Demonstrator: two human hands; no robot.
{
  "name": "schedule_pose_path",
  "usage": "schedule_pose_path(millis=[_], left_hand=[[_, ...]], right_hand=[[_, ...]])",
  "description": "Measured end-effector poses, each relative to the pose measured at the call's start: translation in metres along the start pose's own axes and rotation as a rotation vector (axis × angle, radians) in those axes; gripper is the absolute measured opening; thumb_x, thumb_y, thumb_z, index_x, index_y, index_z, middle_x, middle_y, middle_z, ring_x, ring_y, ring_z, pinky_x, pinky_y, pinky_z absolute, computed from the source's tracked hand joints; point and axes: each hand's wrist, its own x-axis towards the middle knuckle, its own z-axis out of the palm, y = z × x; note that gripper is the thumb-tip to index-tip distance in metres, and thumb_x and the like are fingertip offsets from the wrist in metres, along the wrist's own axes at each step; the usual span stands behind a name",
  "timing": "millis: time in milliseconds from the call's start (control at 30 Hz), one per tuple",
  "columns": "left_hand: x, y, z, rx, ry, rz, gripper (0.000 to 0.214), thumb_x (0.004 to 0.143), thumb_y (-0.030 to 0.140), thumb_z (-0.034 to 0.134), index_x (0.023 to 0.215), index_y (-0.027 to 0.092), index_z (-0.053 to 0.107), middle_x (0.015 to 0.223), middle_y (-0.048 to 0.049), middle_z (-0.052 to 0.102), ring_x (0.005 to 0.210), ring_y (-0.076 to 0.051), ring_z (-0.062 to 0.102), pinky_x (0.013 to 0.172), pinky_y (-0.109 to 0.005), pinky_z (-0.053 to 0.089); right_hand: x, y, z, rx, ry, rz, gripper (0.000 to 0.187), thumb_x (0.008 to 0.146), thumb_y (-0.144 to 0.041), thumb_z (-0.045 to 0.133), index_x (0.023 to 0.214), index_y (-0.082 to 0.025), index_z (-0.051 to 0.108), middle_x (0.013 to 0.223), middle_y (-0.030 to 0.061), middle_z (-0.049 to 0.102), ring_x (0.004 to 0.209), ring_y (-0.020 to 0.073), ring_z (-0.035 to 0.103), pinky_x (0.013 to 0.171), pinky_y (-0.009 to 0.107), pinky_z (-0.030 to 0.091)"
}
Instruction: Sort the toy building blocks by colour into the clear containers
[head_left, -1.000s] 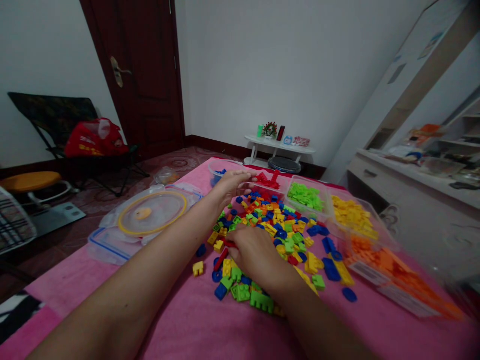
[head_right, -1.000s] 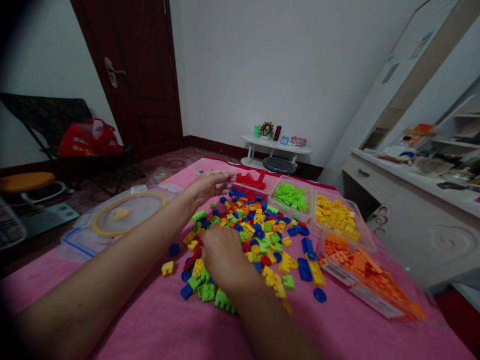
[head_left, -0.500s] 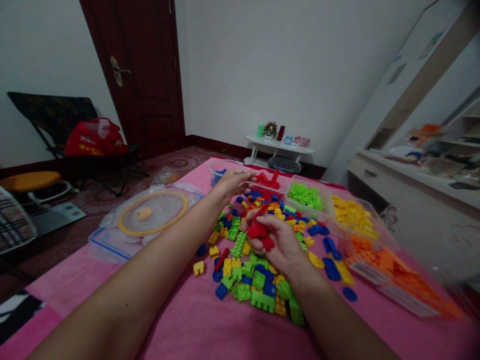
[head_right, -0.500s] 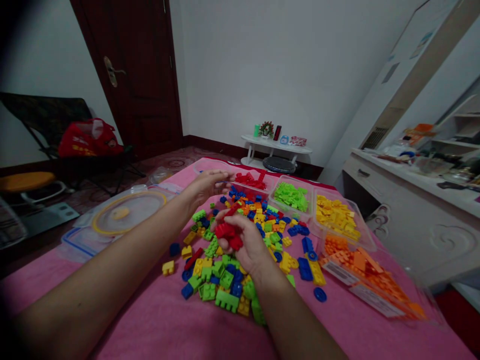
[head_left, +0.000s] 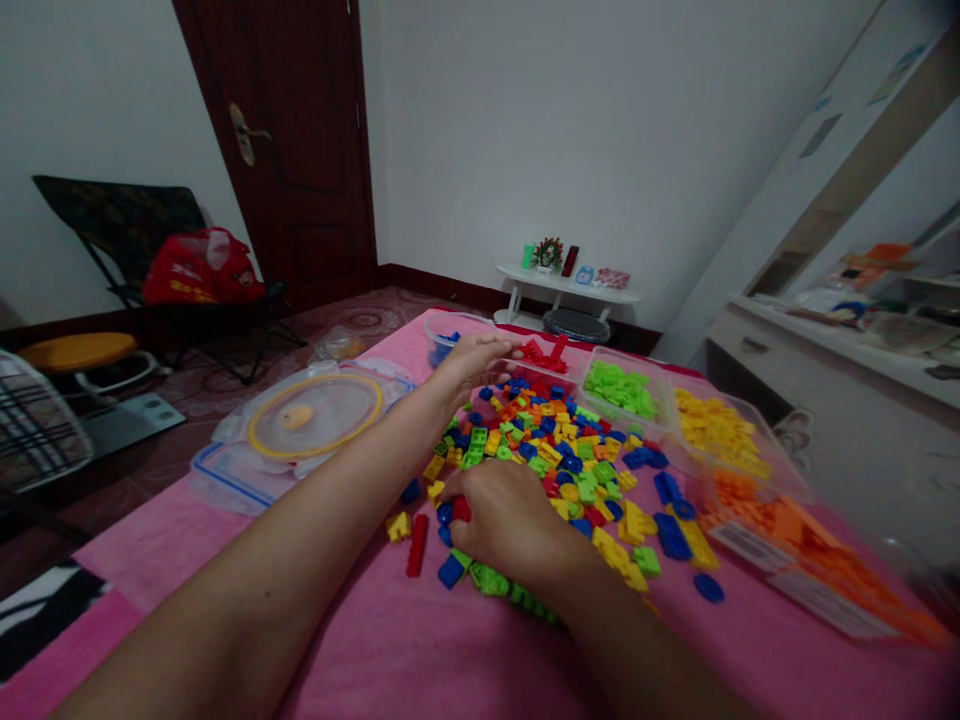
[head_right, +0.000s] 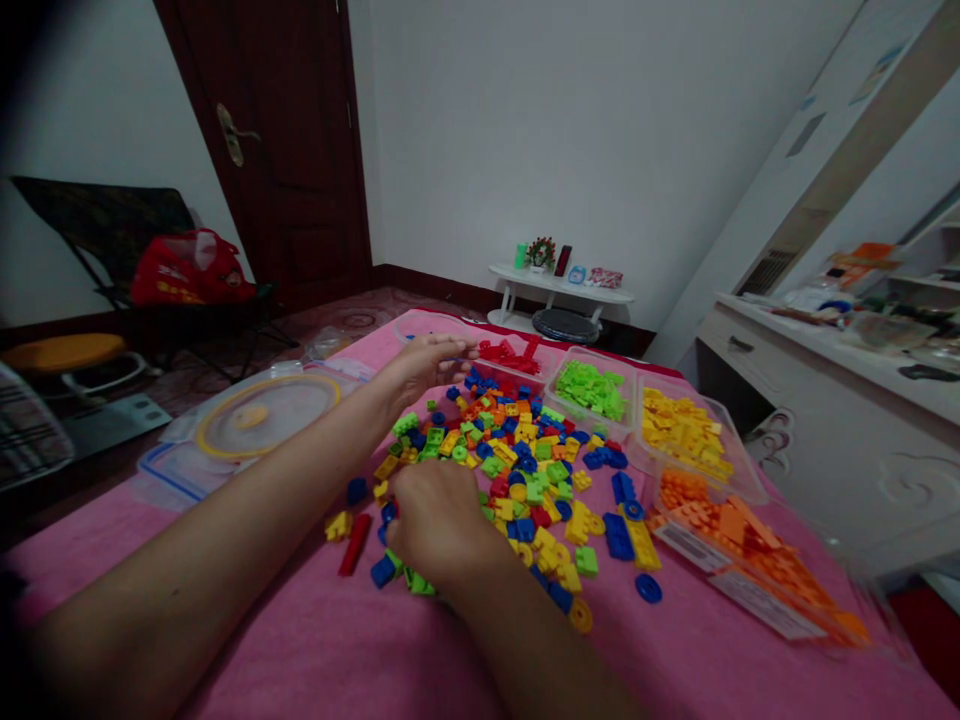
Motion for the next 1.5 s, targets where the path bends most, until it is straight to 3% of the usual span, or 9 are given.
schedule_pose_path(millis=[167, 367, 567, 767, 867, 1000, 1167, 1333, 1500], left_hand=[[0.001, -0.001, 0.001, 0.008, -0.005, -0.012, 0.013, 0.080, 0.014, 0.055, 0.086, 0.012, 0.066, 0.085, -0.0075, 0.068, 0.056, -0.008, 0.060, 0.052, -0.019, 0.049], [-0.004, -0.011, 0.010, 0.056, -0.074, -0.063, 0.014, 0.080, 0.021, 0.057, 0.089, 0.013, 0.064, 0.083, -0.0061, 0.067, 0.055, -0.008, 0.058, 0.048, -0.016, 0.047], [-0.011, -0.035, 0.028, -0.113, -0.478, -0.546, 0.050, 0.082, 0.061, 0.040, 0.084, 0.016, 0.060, 0.060, -0.0063, 0.061, 0.053, -0.017, 0.061, 0.039, -0.023, 0.045], [-0.019, -0.050, 0.039, -0.350, -0.626, -0.751, 0.048, 0.084, 0.057, 0.038, 0.081, 0.014, 0.060, 0.071, -0.0127, 0.067, 0.059, -0.021, 0.065, 0.035, -0.019, 0.040], [-0.025, -0.053, 0.048, -0.401, -0.603, -0.774, 0.046, 0.086, 0.053, 0.036, 0.074, 0.014, 0.059, 0.062, -0.0122, 0.065, 0.053, -0.020, 0.064, 0.035, -0.019, 0.040], [-0.029, -0.054, 0.054, -0.497, -0.574, -0.762, 0.039, 0.085, 0.047, 0.043, 0.081, 0.012, 0.060, 0.057, -0.0093, 0.061, 0.049, -0.016, 0.061, 0.034, -0.016, 0.038], [-0.030, -0.053, 0.046, -0.548, -0.569, -0.812, 0.035, 0.088, 0.037, 0.041, 0.093, 0.009, 0.061, 0.071, -0.0138, 0.064, 0.051, -0.011, 0.057, 0.032, -0.010, 0.031], [-0.010, -0.034, 0.038, -0.601, -0.322, -0.621, 0.023, 0.087, 0.026, 0.042, 0.080, 0.011, 0.058, 0.061, -0.0066, 0.055, 0.041, -0.006, 0.046, 0.029, -0.009, 0.024], [0.057, -0.008, 0.046, -0.274, 0.060, -0.324, 0.027, 0.088, 0.025, 0.035, 0.075, 0.013, 0.055, 0.059, -0.0057, 0.054, 0.040, -0.006, 0.042, 0.032, -0.013, 0.027]], right_hand=[[0.003, 0.006, 0.000, -0.066, -0.001, 0.087, 0.024, 0.068, -0.026, 0.058, 0.088, -0.025, 0.072, 0.086, 0.0069, 0.071, 0.084, 0.0240, 0.064, 0.067, 0.030, 0.043], [0.001, 0.054, -0.023, 0.241, 0.298, 0.233, 0.021, 0.073, -0.031, 0.056, 0.086, -0.024, 0.071, 0.081, 0.0017, 0.071, 0.074, 0.0167, 0.063, 0.065, 0.025, 0.042], [-0.004, 0.090, -0.054, 0.427, 0.596, 0.230, 0.034, 0.070, -0.033, 0.064, 0.100, -0.019, 0.068, 0.093, 0.0045, 0.069, 0.079, 0.0173, 0.061, 0.072, 0.029, 0.046], [-0.001, 0.086, -0.048, 1.145, 0.823, 0.325, 0.041, 0.073, -0.056, 0.056, 0.084, -0.017, 0.064, 0.052, -0.0049, 0.052, 0.037, 0.0069, 0.039, 0.035, 0.018, 0.028], [0.003, 0.082, -0.041, 1.342, 0.789, 0.285, 0.045, 0.074, -0.060, 0.052, 0.085, -0.018, 0.062, 0.057, -0.0020, 0.058, 0.043, 0.0096, 0.048, 0.038, 0.019, 0.033], [0.003, 0.083, -0.041, 1.376, 0.725, 0.213, 0.052, 0.078, -0.065, 0.041, 0.079, -0.017, 0.063, 0.074, 0.0046, 0.067, 0.066, 0.0147, 0.061, 0.057, 0.024, 0.046], [-0.004, 0.097, -0.058, 1.460, 0.936, 0.163, 0.044, 0.078, -0.057, 0.049, 0.072, -0.016, 0.063, 0.074, 0.0046, 0.067, 0.068, 0.0132, 0.061, 0.067, 0.025, 0.048], [-0.017, 0.120, -0.075, 1.582, 1.100, 0.206, 0.041, 0.080, -0.054, 0.049, 0.066, -0.017, 0.060, 0.064, 0.0020, 0.063, 0.056, 0.0100, 0.057, 0.059, 0.023, 0.047], [-0.026, 0.134, -0.084, 1.680, 1.182, 0.268, 0.038, 0.083, -0.048, 0.046, 0.062, -0.017, 0.054, 0.058, -0.0012, 0.057, 0.047, 0.0072, 0.050, 0.050, 0.020, 0.044]])
